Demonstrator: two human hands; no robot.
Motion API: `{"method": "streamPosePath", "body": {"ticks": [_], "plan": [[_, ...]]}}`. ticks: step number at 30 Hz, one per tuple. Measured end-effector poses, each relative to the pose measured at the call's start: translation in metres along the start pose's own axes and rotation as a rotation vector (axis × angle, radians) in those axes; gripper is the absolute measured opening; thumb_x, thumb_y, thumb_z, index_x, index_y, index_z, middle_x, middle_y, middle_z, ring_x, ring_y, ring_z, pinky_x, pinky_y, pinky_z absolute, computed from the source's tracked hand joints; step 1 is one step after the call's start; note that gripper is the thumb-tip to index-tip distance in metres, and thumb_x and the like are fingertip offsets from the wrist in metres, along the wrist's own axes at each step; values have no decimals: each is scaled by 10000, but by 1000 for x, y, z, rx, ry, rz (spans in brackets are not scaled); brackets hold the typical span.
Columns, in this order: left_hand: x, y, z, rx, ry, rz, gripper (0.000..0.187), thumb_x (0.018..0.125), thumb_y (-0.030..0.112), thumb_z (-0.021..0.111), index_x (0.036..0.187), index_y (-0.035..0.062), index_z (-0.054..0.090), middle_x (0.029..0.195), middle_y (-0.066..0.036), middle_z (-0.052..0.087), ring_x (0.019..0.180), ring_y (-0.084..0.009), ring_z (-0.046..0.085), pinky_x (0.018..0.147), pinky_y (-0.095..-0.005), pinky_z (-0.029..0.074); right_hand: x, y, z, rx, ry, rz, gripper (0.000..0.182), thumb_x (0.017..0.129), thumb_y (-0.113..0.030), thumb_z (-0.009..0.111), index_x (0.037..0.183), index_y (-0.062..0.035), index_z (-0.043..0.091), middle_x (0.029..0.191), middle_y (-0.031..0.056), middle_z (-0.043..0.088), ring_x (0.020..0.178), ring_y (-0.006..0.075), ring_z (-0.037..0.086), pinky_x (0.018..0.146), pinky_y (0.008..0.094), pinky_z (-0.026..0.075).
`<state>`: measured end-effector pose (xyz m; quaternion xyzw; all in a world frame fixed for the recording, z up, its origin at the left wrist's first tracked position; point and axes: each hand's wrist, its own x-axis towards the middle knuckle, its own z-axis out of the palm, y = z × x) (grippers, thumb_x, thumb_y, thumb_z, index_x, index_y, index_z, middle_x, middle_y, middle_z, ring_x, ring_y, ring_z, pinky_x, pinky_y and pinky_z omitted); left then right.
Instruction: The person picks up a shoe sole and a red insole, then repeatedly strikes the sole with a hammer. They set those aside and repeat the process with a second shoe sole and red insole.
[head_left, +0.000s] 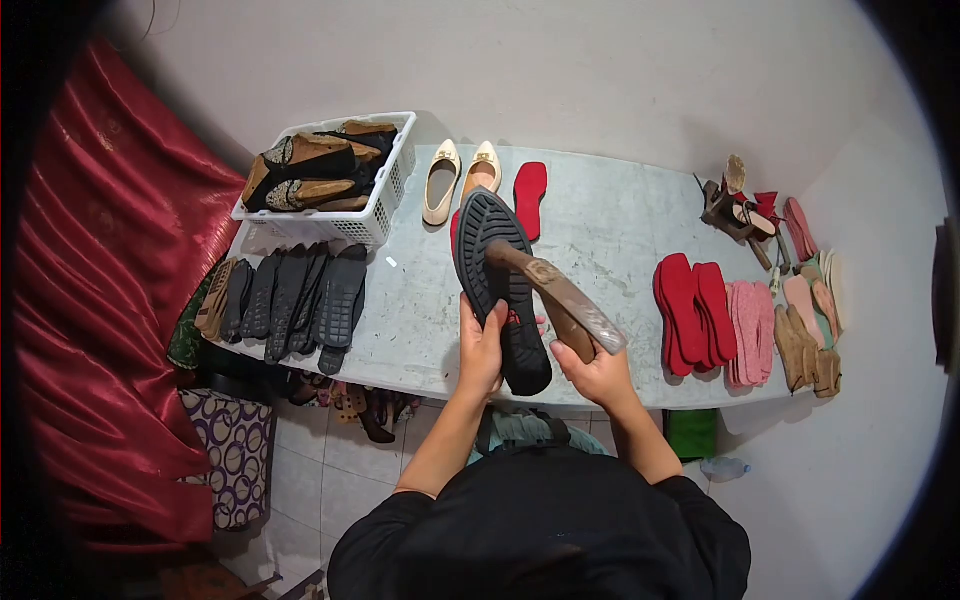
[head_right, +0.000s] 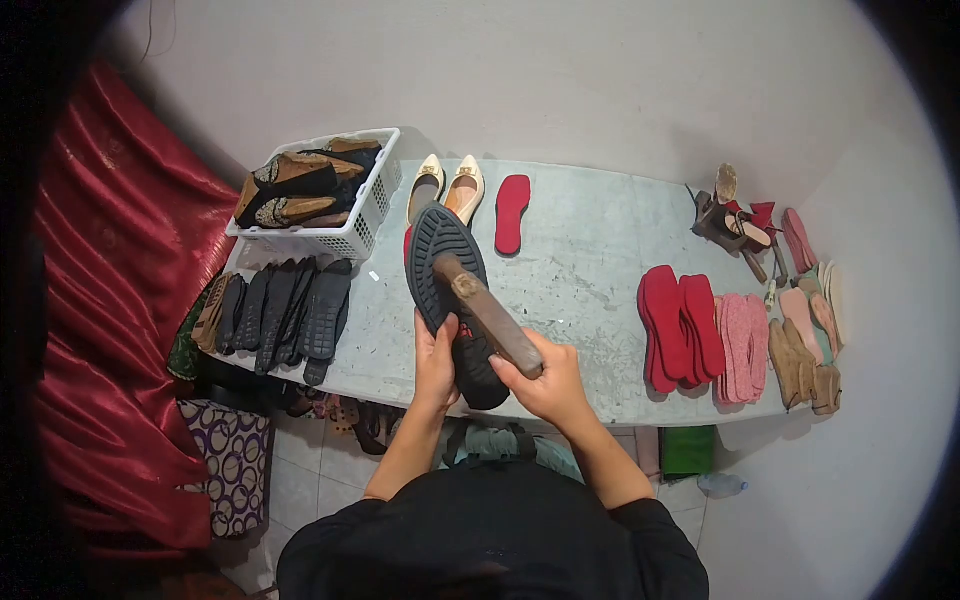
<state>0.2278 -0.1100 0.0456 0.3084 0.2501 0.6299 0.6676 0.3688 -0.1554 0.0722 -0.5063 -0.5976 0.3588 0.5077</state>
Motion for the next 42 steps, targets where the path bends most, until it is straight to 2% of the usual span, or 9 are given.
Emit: {"method": "streamPosePath", "body": {"ticks": [2,15,17,23,25,31,33,39,42], "plan": [[0,-2,-1,54,-20,3,374,915,100,461,1236,82,269,1045,-133,530,760,-240,627,648,-362,560,2,5,7,123,18,21,243,775,-184,646,913,13,612,640,63,610,575,69,549,523,246,442],[9,0,-11,107,-29,30,362,894,77,500,1203,50,312,1024,-117,547,746,-224,636,655,-322,556,38,-10,13,80,87,-30,238,788,-146,638,928,43,603,605,50,587,569,88,582,521,257,471],[7,2,-11,95,-43,38,357,896,72,491,1200,53,305,1012,-124,549,743,-238,639,642,-333,559,36,-16,17,173,57,-43,192,824,-179,589,852,1,531,590,-4,473,460,60,453,415,209,358],[12,8,-19,14,-51,-16,343,900,84,489,1186,58,302,1002,-132,552,720,-250,641,609,-353,562,17,0,16,153,51,-49,197,818,-190,595,854,-9,525,611,2,490,476,64,459,427,215,367],[12,13,-17,43,-29,10,345,900,91,493,1185,60,302,999,-132,552,721,-250,641,606,-354,562,13,-2,16,94,18,35,276,744,-116,657,976,27,614,733,77,638,667,85,588,595,243,465],[17,10,-19,151,-27,66,365,895,114,514,1187,63,301,991,-127,552,714,-247,642,602,-356,563,21,7,24,189,26,-33,279,744,-132,654,985,4,624,731,96,651,629,110,607,575,249,470],[16,10,-19,187,-43,74,371,892,113,517,1189,63,300,989,-126,552,710,-245,643,602,-357,564,36,-2,22,30,17,-76,233,830,-234,589,821,-12,521,587,3,498,472,65,460,427,220,361],[15,16,-20,69,-90,-8,367,885,92,509,1193,59,311,986,-133,552,701,-243,643,604,-354,564,60,-2,25,164,144,-145,226,866,-195,541,771,5,496,575,8,476,433,66,455,397,216,342],[18,17,-21,62,-103,-30,363,886,90,506,1191,59,311,976,-139,553,692,-245,642,603,-358,565,68,-6,14,-64,50,-143,219,864,-183,536,751,-2,483,574,14,481,443,66,458,403,213,345]]}}
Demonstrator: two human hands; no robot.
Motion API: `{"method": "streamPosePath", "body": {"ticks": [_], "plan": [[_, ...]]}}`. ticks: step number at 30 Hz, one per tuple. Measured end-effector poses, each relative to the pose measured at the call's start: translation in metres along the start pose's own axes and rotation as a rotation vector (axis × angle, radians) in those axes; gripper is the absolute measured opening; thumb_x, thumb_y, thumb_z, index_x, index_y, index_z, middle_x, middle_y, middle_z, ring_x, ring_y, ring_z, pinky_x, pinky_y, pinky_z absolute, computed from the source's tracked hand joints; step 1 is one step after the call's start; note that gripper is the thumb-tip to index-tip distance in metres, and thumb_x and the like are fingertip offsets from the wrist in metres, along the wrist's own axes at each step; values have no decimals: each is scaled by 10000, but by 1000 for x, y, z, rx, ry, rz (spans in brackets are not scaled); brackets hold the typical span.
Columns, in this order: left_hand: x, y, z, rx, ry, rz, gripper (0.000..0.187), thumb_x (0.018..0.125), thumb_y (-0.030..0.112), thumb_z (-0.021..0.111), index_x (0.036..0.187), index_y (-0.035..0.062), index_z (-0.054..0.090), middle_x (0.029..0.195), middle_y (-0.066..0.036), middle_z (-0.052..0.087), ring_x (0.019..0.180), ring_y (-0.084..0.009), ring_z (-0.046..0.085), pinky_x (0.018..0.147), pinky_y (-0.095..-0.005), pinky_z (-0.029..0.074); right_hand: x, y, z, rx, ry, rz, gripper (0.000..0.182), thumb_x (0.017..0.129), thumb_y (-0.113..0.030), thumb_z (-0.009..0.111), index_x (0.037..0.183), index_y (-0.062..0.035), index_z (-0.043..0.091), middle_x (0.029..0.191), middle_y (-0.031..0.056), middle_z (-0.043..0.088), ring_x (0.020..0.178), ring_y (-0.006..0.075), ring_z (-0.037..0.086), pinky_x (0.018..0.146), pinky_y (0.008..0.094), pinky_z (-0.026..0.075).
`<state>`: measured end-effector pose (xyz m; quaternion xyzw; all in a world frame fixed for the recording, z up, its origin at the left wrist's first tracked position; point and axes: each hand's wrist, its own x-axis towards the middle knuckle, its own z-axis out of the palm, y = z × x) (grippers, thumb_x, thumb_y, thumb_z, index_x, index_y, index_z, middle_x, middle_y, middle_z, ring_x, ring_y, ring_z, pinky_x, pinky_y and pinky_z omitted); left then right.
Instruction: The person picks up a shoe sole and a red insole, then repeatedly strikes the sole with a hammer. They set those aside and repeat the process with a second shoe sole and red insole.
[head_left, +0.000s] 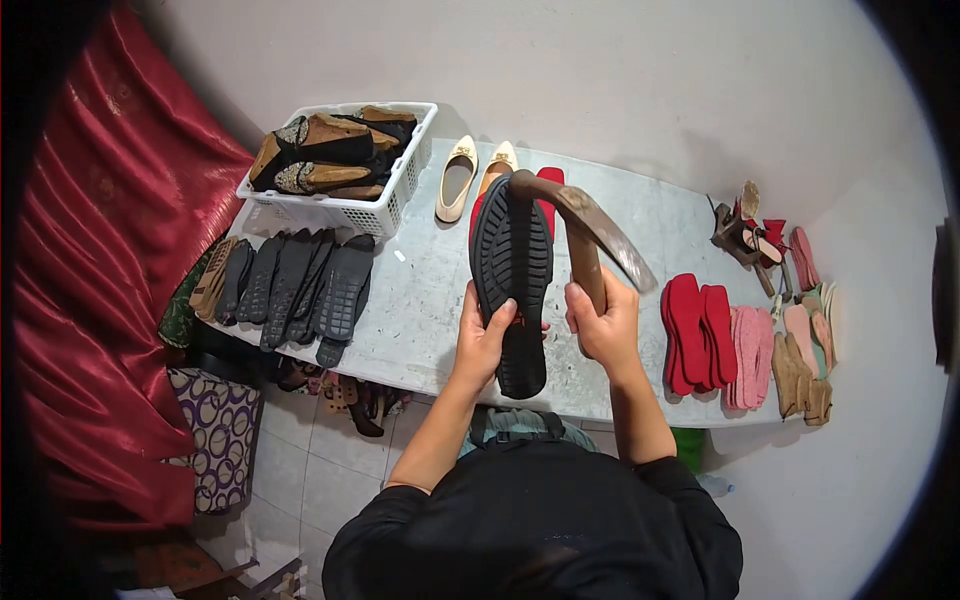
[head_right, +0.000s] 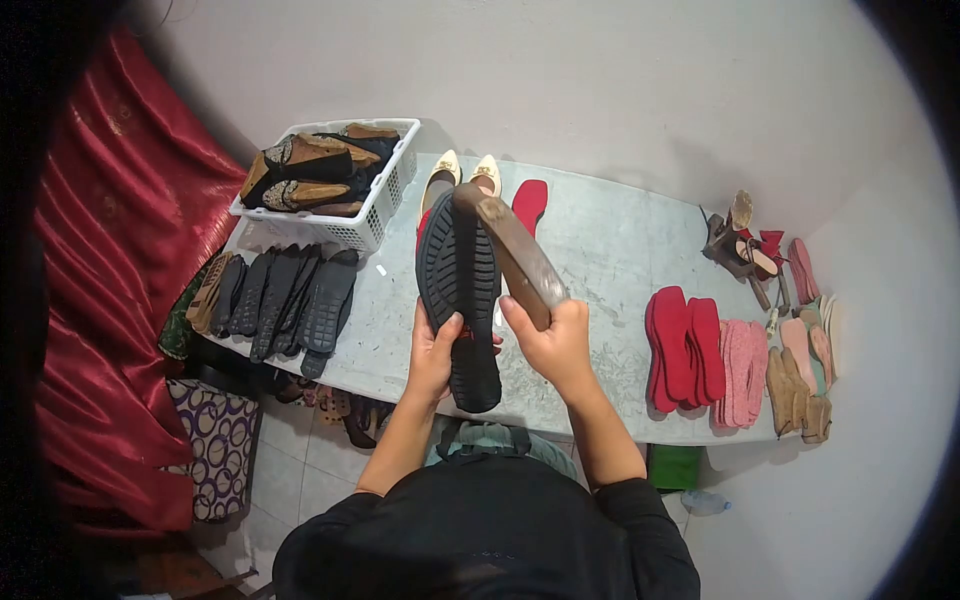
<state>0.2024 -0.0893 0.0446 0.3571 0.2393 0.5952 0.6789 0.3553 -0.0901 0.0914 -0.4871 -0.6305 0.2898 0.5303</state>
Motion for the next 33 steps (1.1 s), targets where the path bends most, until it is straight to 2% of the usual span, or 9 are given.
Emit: {"method": "streamPosePath", "body": {"ticks": [4,7,8,11,18,27,29,31,33], "plan": [[6,1,-4,-10,23,32,355,888,92,505,1182,59,311,965,-135,556,683,-247,642,594,-365,566,-20,3,11,243,56,33,216,841,-209,574,806,-8,503,596,8,493,458,66,454,421,217,356],[9,5,-7,-20,23,37,342,889,95,509,1171,58,319,962,-131,556,683,-248,642,590,-364,565,-24,-5,7,130,-58,89,179,836,-187,566,845,-13,524,622,11,508,491,66,465,442,214,367],[10,5,-8,-13,19,48,336,889,97,511,1165,58,323,962,-130,556,683,-248,643,590,-362,565,-26,-10,2,17,-95,167,283,757,-136,652,991,19,608,681,94,624,616,106,595,577,258,470],[12,8,-5,57,72,56,404,892,92,487,1253,72,306,1038,-108,528,809,-204,607,662,-319,545,-40,4,12,97,-72,56,283,725,-118,661,976,5,613,642,105,608,597,137,617,564,262,470],[19,1,-7,51,101,102,325,891,111,520,1146,40,331,959,-123,552,693,-205,639,599,-338,566,-45,1,10,-126,-91,-121,194,697,-135,694,807,-23,580,558,82,530,465,142,528,485,247,423],[9,-1,-3,71,85,70,351,885,90,523,1172,45,325,964,-122,557,684,-215,638,597,-339,565,-43,26,23,110,33,36,227,723,-127,656,903,-2,595,656,112,587,542,204,592,523,270,458],[7,0,-1,52,72,47,351,879,75,526,1171,43,335,971,-117,558,694,-208,637,613,-336,563,-32,23,16,8,-55,23,259,757,-133,641,963,15,592,700,100,607,575,163,597,537,262,463],[5,-3,-4,77,73,61,354,876,70,529,1173,42,339,981,-115,557,711,-198,632,623,-331,561,-25,11,17,164,-40,49,273,875,-290,533,891,-20,496,592,-2,466,491,58,432,455,204,364],[5,-10,-7,101,66,75,357,873,64,532,1175,41,343,991,-113,556,728,-187,628,633,-326,559,-20,6,20,189,-3,9,312,883,-327,525,876,-16,497,591,0,467,480,55,427,446,202,358]]}}
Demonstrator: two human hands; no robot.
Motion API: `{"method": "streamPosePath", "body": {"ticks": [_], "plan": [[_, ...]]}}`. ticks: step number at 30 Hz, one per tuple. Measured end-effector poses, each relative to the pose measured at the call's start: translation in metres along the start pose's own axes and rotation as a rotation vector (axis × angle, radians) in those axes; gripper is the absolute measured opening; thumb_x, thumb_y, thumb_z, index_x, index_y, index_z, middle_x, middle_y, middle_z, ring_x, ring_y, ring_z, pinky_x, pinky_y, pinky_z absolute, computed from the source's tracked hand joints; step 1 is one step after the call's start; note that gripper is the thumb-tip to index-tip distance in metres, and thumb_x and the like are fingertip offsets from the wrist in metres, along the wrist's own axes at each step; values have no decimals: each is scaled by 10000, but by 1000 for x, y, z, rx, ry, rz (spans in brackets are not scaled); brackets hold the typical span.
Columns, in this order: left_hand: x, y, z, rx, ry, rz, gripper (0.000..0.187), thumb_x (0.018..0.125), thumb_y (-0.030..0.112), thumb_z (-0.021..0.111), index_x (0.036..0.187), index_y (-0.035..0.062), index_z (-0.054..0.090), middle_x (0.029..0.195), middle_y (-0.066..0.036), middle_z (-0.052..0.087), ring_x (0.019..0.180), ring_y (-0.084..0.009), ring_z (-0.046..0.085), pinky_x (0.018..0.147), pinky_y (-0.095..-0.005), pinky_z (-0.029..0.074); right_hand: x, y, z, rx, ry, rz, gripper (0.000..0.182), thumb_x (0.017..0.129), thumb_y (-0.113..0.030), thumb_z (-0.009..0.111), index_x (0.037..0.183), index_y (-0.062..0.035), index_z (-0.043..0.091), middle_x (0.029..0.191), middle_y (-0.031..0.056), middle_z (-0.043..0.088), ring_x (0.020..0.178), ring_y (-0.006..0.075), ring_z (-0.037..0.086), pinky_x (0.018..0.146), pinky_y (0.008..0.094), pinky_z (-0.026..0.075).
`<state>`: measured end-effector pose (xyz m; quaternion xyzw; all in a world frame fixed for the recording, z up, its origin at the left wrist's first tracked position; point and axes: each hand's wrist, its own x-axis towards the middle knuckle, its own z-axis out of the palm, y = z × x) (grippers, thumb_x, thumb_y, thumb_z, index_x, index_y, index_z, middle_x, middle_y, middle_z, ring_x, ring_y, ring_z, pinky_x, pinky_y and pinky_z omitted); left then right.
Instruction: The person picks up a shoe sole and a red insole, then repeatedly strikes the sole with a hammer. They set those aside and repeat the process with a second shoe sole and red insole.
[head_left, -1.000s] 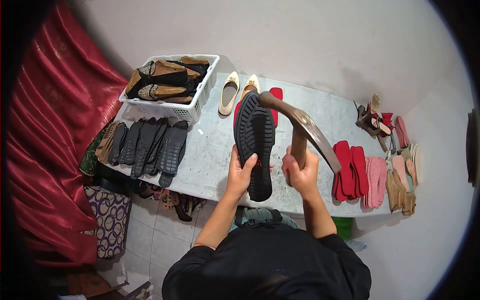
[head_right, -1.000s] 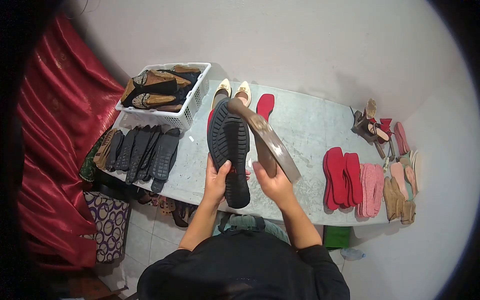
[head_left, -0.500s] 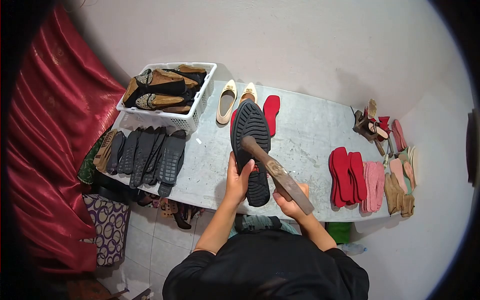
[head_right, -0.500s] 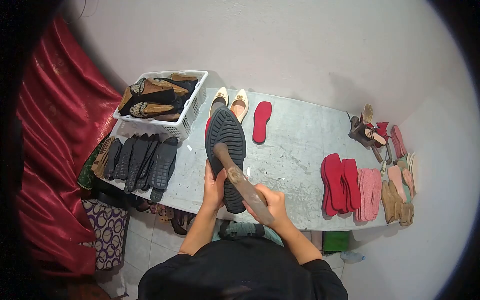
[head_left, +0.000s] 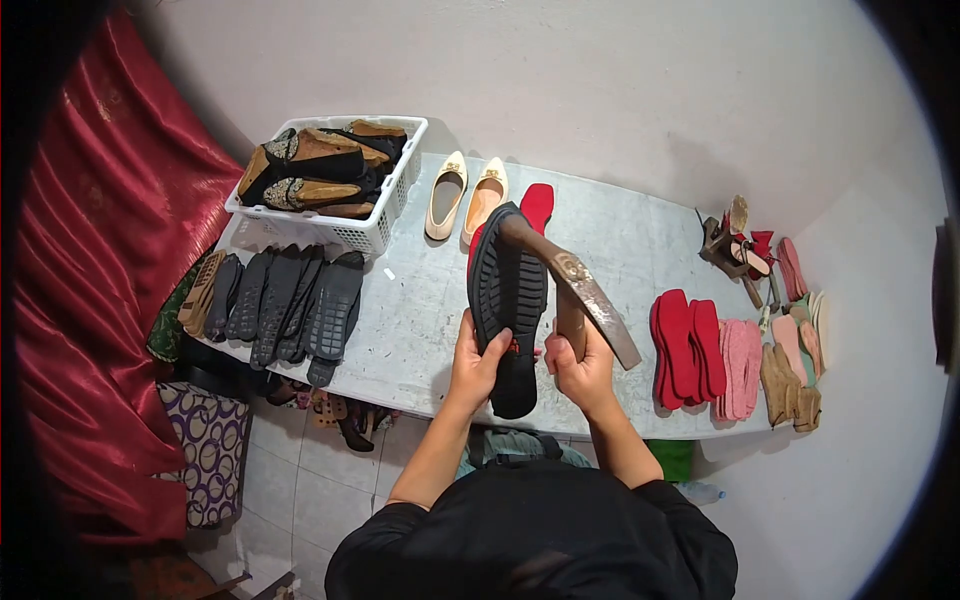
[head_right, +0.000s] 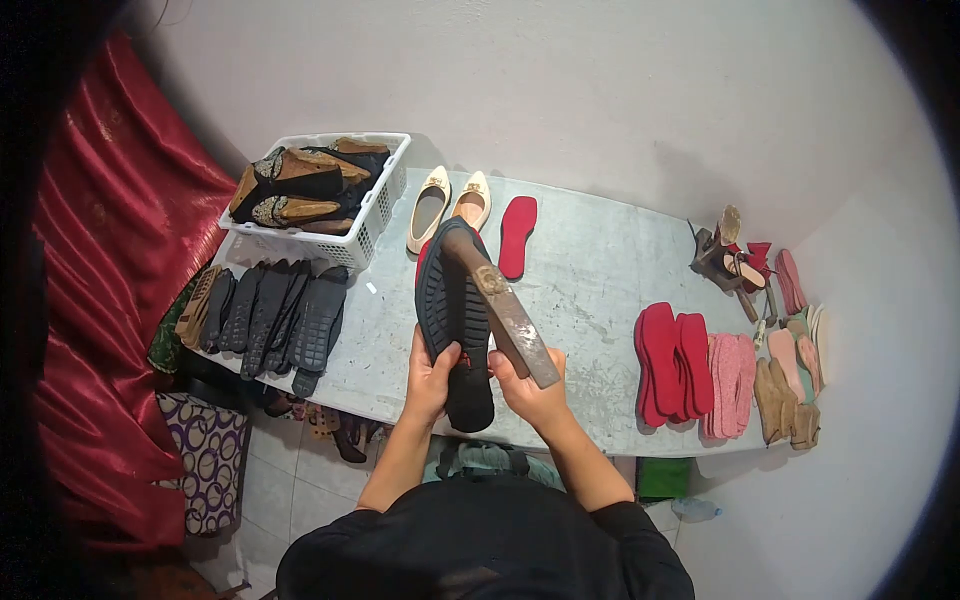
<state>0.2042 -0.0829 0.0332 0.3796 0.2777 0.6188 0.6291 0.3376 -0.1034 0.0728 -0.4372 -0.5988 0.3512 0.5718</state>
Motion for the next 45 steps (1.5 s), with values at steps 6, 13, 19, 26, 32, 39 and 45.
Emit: {"method": "streamPosePath", "body": {"ticks": [6,13,19,26,32,39,45], "plan": [[-4,-3,-3,-92,-10,-96,372,869,67,540,1183,38,343,1009,-112,554,775,-161,606,641,-315,556,-1,-12,-5,117,3,48,295,829,-203,620,971,53,585,673,71,608,606,97,577,536,243,465],[-5,14,6,-50,20,-14,329,878,78,532,1166,46,375,984,-96,560,817,-135,587,707,-279,523,-28,-21,-19,-207,-81,35,189,759,-129,656,883,-5,585,637,92,598,552,117,579,512,244,440],[-8,-2,-10,-5,40,-29,311,878,76,533,1160,50,405,984,-59,559,855,-90,550,746,-227,465,-42,-21,-20,-310,-169,-62,312,758,-313,638,843,-16,595,592,65,554,492,166,557,488,278,436],[-11,13,1,133,45,94,319,869,68,539,1155,38,399,1000,-63,552,854,-103,552,728,-240,484,-36,-21,-17,-272,-188,-43,225,704,-127,687,858,-3,581,618,90,567,538,156,578,506,261,435],[-14,6,-9,46,-44,-16,419,858,95,518,1209,61,292,1015,-178,538,686,-298,642,584,-404,574,-8,-2,-18,-83,-6,76,405,858,-388,550,837,14,499,591,25,487,491,73,460,431,216,360],[-17,19,-27,-81,79,-58,416,873,159,506,1216,77,285,973,-188,539,689,-317,642,581,-411,575,-13,39,-18,-93,227,12,315,872,-299,551,797,3,506,557,27,469,480,77,465,427,240,376],[-14,27,-44,-107,116,-39,399,881,147,495,1213,83,283,975,-175,540,701,-307,645,598,-404,572,-43,104,-30,-917,125,267,278,751,-356,639,835,-99,573,678,145,626,623,342,607,527,422,451]]}}
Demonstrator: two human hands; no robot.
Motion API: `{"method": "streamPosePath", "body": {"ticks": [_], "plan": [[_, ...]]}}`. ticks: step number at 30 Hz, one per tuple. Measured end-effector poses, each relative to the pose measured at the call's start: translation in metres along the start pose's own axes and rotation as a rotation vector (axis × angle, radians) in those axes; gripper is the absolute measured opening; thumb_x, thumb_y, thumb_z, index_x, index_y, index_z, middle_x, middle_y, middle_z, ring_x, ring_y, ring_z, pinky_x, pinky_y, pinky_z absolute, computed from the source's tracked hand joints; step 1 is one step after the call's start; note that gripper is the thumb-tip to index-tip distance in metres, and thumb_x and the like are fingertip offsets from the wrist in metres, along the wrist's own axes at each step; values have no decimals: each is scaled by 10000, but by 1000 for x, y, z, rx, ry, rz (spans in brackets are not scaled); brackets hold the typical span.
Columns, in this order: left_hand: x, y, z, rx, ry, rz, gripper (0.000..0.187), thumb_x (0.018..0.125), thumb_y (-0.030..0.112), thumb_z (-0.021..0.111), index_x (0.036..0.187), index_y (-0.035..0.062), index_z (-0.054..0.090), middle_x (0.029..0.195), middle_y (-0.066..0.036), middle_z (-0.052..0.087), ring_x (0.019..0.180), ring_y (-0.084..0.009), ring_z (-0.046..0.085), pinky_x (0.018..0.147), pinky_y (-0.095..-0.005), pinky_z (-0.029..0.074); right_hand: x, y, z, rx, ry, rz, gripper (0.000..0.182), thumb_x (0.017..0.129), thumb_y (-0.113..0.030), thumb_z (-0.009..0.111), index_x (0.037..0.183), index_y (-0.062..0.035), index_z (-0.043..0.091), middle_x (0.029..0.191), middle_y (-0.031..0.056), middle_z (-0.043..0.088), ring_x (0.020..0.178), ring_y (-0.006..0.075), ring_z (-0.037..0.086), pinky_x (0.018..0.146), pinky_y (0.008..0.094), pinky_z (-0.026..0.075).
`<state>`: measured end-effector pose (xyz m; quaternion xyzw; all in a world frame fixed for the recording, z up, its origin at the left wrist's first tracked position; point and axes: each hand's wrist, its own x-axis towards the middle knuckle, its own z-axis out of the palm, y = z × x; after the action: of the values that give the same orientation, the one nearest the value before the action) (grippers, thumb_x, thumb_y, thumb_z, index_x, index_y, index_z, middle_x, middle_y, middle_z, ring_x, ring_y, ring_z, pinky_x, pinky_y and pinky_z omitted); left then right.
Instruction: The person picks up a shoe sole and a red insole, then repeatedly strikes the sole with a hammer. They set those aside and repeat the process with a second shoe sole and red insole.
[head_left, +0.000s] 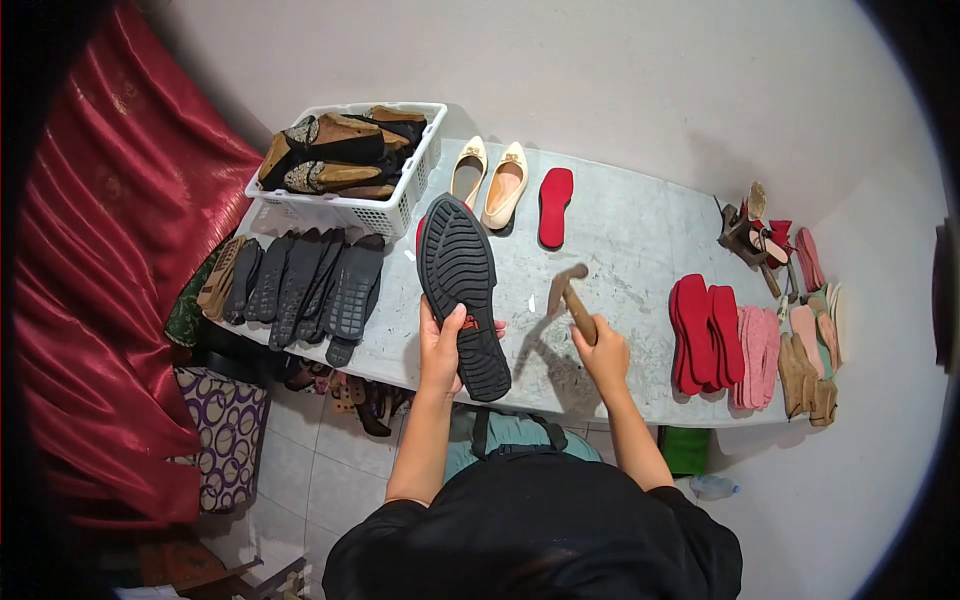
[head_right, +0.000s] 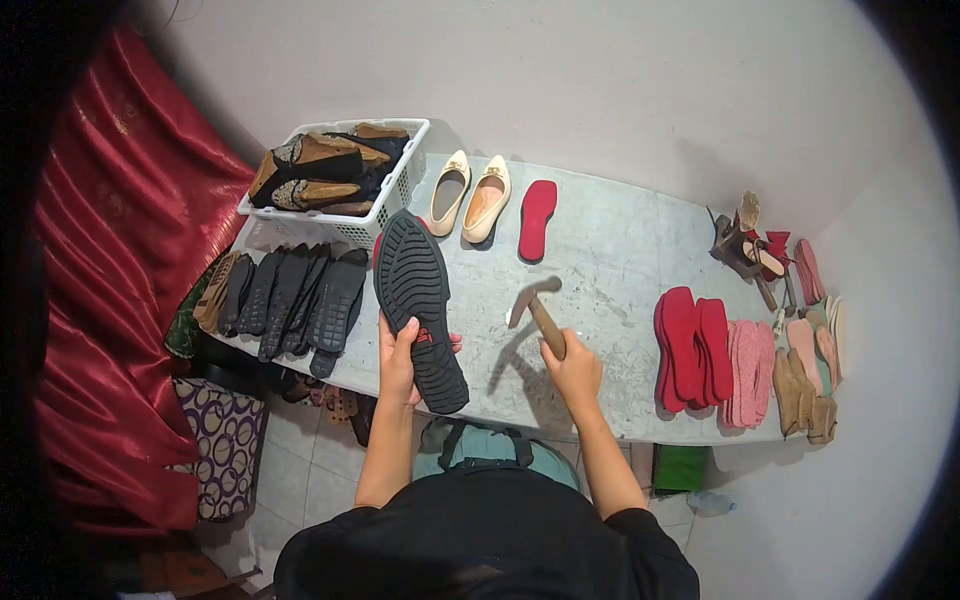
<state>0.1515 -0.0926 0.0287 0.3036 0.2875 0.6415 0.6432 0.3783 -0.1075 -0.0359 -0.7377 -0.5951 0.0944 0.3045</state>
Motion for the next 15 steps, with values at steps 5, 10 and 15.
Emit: {"method": "streamPosePath", "body": {"ticks": [5,10,15], "plan": [[5,7,-8,-50,22,-34,393,890,149,480,1220,91,274,1015,-165,528,756,-308,643,653,-412,567,-22,32,46,-136,-45,-10,294,720,-331,666,854,-106,533,700,114,619,631,320,609,537,415,461],[13,22,-16,-73,16,-63,411,890,154,479,1237,95,266,1034,-169,523,775,-314,640,676,-414,564,-31,26,77,-257,-88,-110,320,722,-364,665,853,-104,534,731,89,586,663,298,595,545,402,454],[23,48,-25,-60,20,-69,416,886,145,489,1236,98,268,1045,-173,520,788,-314,638,697,-418,560,-38,7,99,-288,-128,-53,414,713,-457,650,845,-79,544,790,99,585,777,298,566,608,406,450]]}}
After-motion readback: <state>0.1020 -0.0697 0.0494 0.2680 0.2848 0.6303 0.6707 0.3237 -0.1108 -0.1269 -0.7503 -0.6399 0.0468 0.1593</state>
